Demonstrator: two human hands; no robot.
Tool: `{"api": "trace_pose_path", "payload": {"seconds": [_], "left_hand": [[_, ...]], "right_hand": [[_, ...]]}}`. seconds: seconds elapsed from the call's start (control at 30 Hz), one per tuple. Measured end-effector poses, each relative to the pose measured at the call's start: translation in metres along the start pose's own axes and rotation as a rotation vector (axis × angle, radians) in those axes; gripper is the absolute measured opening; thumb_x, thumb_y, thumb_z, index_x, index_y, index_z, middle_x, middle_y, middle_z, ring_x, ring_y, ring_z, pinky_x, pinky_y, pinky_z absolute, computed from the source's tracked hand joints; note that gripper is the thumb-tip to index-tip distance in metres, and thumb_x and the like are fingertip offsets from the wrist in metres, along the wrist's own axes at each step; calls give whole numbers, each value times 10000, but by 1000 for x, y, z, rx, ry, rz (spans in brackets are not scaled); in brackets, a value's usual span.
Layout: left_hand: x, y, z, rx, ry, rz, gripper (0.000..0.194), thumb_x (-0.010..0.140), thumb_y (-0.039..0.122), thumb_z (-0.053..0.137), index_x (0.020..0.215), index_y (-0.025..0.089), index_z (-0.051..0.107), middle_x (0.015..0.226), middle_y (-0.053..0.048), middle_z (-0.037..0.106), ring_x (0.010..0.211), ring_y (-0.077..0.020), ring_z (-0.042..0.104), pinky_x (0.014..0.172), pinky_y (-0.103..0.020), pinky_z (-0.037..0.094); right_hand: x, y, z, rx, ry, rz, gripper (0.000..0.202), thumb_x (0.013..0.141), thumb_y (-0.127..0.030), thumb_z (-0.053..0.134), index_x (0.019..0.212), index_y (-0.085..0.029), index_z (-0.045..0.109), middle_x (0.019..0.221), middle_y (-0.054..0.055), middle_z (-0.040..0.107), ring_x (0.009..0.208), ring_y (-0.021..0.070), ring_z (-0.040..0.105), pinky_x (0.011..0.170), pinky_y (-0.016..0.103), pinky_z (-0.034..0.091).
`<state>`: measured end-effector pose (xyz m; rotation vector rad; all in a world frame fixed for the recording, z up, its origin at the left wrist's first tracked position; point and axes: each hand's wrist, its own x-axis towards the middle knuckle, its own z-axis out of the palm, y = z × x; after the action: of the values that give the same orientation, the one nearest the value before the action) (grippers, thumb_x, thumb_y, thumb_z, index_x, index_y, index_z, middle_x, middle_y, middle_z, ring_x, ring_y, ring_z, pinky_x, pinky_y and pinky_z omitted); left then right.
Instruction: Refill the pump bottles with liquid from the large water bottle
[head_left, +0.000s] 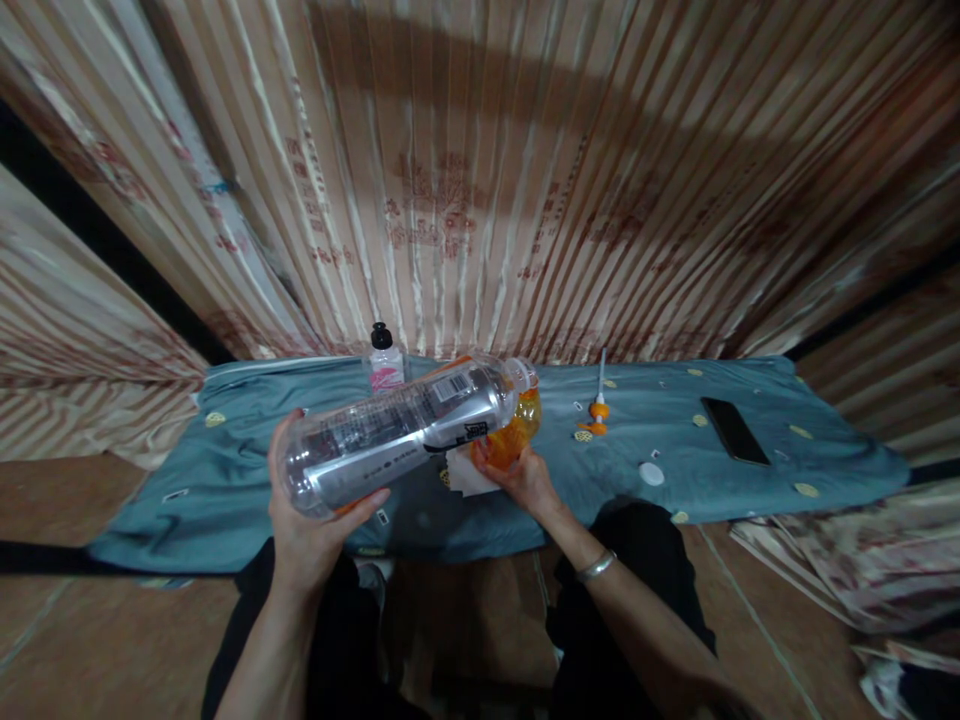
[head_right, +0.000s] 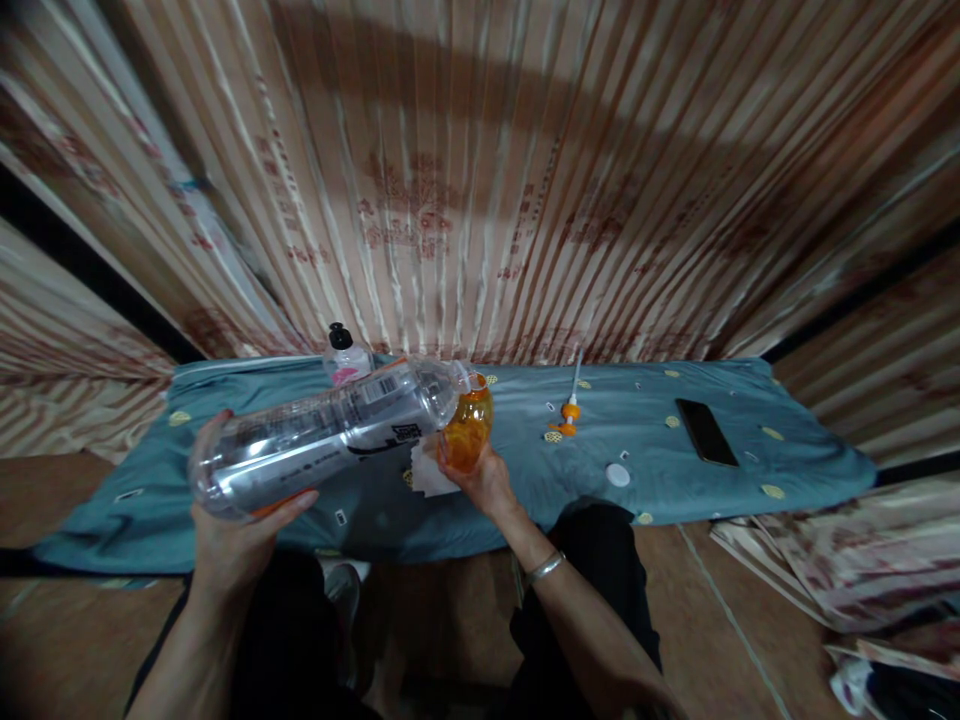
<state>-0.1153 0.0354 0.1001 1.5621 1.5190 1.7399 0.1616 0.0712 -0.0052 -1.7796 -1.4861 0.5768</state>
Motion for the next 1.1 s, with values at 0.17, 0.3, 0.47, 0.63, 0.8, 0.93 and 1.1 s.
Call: {"api": "trace_pose_path", "payload": {"seconds": [0.17, 0.3, 0.47, 0.63, 0.8, 0.93, 1.1], "left_hand": [[0, -1, 0, -7, -9, -8, 1095, 519, 417, 943, 1490, 253, 465, 1488, -150, 513, 1346, -403, 547, 1210, -586, 380], [1, 3, 0, -10, 0, -8, 1084, 508, 418, 947, 1475, 245, 488, 1451, -149, 546, 1306, -395, 578, 1201, -578, 396], [0, 0, 0, -23, -8, -8, 1114, 510, 395, 952, 1500, 256, 461, 1484, -140, 522, 1346, -389, 551, 1203, -564, 397], [0, -7, 0, -43, 16, 28, 1144, 470, 442, 967, 1492, 256, 488, 1476, -126, 540, 1334, -376, 566, 1209, -549, 392], [1, -4, 0, -44, 25, 34, 1141, 465, 460, 967, 1489, 256, 507, 1431, -120, 574, 1275, -366, 604, 1200, -551, 404], [1, -4, 0, -38, 21, 58, 1125, 488, 453, 965, 1497, 264, 504, 1402, -118, 587, 1255, -362, 612, 1204, -551, 400], [0, -6, -1, -37, 9, 79, 1133, 502, 419, 967, 1516, 303, 476, 1434, -111, 553, 1290, -372, 581, 1206, -575, 387]], "right_hand": [[0, -3, -3, 19, -46, 5, 469, 745, -387, 823, 1158, -235, 660, 1035, 87, 799, 965, 300, 786, 846, 398, 631], [-1, -7, -4, 26, -50, 24, 517, 729, -375, 838, 1184, -214, 654, 1027, 101, 798, 959, 307, 787, 850, 406, 635], [-2, -11, -7, 43, -50, 22, 515, 743, -357, 834, 1201, -211, 652, 1051, 92, 800, 987, 297, 781, 851, 384, 631], [-2, -13, -8, -11, -48, 44, 516, 738, -381, 838, 1187, -214, 646, 1034, 86, 803, 972, 276, 786, 822, 334, 624], [-1, -10, -7, -18, -53, 36, 550, 714, -421, 846, 1173, -194, 644, 1006, 92, 805, 944, 287, 789, 785, 346, 626], [-1, -7, -6, -38, -34, 21, 546, 713, -409, 843, 1183, -212, 647, 980, 81, 802, 937, 296, 790, 756, 363, 636], [-3, -12, -9, -38, -37, 11, 550, 738, -394, 843, 1207, -198, 633, 1007, 99, 801, 954, 304, 790, 771, 358, 628]]}}
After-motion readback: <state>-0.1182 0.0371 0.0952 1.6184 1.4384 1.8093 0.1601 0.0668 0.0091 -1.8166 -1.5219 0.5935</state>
